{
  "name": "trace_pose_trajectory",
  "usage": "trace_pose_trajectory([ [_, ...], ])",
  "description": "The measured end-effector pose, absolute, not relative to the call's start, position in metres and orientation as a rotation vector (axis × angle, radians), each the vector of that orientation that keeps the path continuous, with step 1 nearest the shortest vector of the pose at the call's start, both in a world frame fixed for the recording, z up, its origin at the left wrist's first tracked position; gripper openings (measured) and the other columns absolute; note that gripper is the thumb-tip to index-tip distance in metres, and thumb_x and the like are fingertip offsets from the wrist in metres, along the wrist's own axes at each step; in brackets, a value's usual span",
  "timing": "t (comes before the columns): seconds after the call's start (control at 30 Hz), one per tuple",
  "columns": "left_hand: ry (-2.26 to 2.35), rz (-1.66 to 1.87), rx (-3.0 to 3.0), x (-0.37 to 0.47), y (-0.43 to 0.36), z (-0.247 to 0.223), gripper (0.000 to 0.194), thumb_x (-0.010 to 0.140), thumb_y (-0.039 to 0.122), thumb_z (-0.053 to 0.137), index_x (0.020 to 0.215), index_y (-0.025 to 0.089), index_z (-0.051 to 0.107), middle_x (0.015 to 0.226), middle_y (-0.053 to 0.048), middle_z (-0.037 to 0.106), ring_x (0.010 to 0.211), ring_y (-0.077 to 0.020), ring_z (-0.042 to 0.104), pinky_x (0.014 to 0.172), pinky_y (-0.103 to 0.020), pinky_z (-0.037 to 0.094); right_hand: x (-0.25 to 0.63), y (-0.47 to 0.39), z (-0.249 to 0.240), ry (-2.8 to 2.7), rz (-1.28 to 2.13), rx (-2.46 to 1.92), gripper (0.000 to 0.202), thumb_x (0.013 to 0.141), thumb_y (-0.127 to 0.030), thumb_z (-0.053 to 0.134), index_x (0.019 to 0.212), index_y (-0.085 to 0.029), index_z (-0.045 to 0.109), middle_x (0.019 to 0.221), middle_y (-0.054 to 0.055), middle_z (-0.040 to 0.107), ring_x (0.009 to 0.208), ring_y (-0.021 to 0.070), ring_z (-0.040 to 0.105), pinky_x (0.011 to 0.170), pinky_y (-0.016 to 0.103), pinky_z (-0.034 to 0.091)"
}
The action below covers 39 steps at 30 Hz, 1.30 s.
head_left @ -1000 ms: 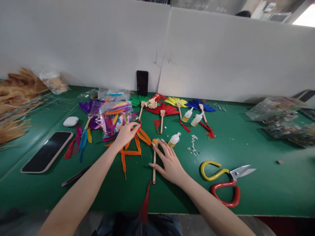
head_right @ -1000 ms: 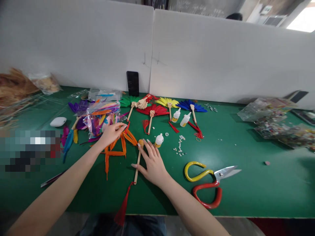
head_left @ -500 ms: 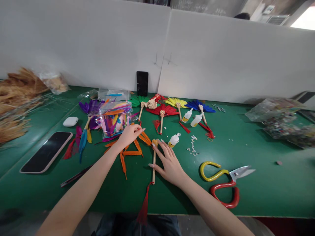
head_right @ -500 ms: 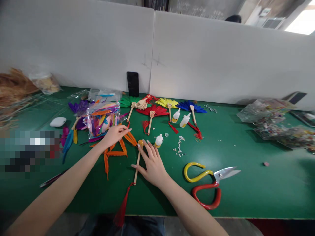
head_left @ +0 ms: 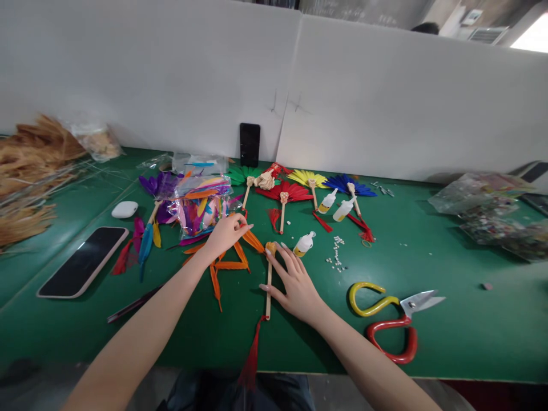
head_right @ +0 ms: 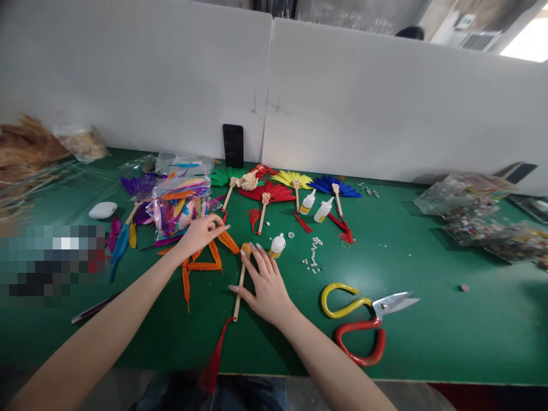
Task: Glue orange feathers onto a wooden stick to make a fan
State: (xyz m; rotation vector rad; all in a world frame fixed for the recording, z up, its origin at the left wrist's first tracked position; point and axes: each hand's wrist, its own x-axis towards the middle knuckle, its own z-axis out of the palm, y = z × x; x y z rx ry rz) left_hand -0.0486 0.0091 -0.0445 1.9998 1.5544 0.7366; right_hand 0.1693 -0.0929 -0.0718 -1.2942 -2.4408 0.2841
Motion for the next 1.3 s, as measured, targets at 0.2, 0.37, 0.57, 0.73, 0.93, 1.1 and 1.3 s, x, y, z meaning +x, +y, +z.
trace_pose_trajectory([
  [0.2,1.612,0.832,1.985,-0.055,0.012,-0.049,0.017,0.087,0.031,0.048,0.093,0.019,0.058,0.042,0.008,0.037,0.036,-0.0097,0.031,0.043,-0.022,0.020,0.169,-0.093,-0.072,-2.431,0.285,-1.299,0.070,0.087,-0.053,0.046,0.146,-0.020,0.026,0.151,0.011,0.024,0.140,0.0288,0.018,0.111,0.048,0.027],
  [0.37,1.708,0.942,1.944,-0.068,0.011,-0.041,0.022,0.087,0.034,0.046,0.095,0.019,0.060,0.041,0.008,0.036,0.036,-0.0112,0.035,0.043,-0.022,0.023,0.169,-0.093,-0.072,-2.426,0.281,-1.298,0.071,0.088,-0.054,0.045,0.147,-0.020,0.022,0.152,0.010,0.024,0.140,0.0275,0.017,0.111,0.047,0.027],
  [0.57,1.808,0.932,1.870,-0.087,0.004,-0.025,0.032,0.086,0.042,0.046,0.101,0.019,0.061,0.058,0.001,0.059,0.048,-0.0163,0.055,0.049,-0.023,0.038,0.169,-0.093,-0.074,-2.415,0.277,-1.280,0.071,0.088,-0.054,0.045,0.147,-0.022,0.022,0.151,0.010,0.025,0.140,0.0284,0.018,0.110,0.049,0.028],
  [0.73,1.807,0.903,1.920,-0.085,-0.010,-0.016,0.029,0.087,0.040,0.045,0.099,0.019,0.062,0.061,0.000,0.062,0.053,-0.0179,0.059,0.053,-0.024,0.041,0.169,-0.095,-0.068,-2.334,0.299,-1.267,0.079,0.088,-0.052,0.047,0.149,-0.020,0.008,0.152,0.011,0.021,0.140,0.0276,0.017,0.110,0.048,0.029],
  [0.93,1.617,0.816,2.188,-0.045,-0.099,-0.026,0.027,0.092,0.034,0.039,0.102,0.023,0.062,0.090,-0.005,0.069,0.077,-0.0201,0.066,0.071,-0.031,0.051,0.174,-0.119,-0.059,-2.083,0.342,-1.241,0.052,0.093,-0.028,0.044,0.142,-0.023,0.028,0.142,0.012,0.038,0.132,0.0245,0.036,0.105,0.043,0.039],
  [1.1,1.179,0.529,2.614,-0.016,-0.163,-0.063,0.070,0.085,0.053,0.051,0.144,0.025,0.027,0.143,-0.010,0.041,0.129,-0.0287,0.041,0.104,-0.044,0.037,0.186,-0.130,-0.070,-1.805,0.366,-1.245,0.031,0.091,-0.018,0.042,0.120,-0.023,0.051,0.107,0.011,0.060,0.098,0.0203,0.062,0.083,0.034,0.054],
  [1.3,1.078,0.367,2.707,-0.016,-0.173,-0.072,0.085,0.086,0.059,0.044,0.149,0.019,0.001,0.149,-0.013,0.028,0.134,-0.0280,0.034,0.108,-0.045,0.031,0.184,-0.138,-0.071,-1.818,0.390,-1.206,0.029,0.090,-0.014,0.041,0.114,-0.022,0.053,0.093,0.007,0.064,0.080,0.0166,0.064,0.070,0.027,0.056],
])
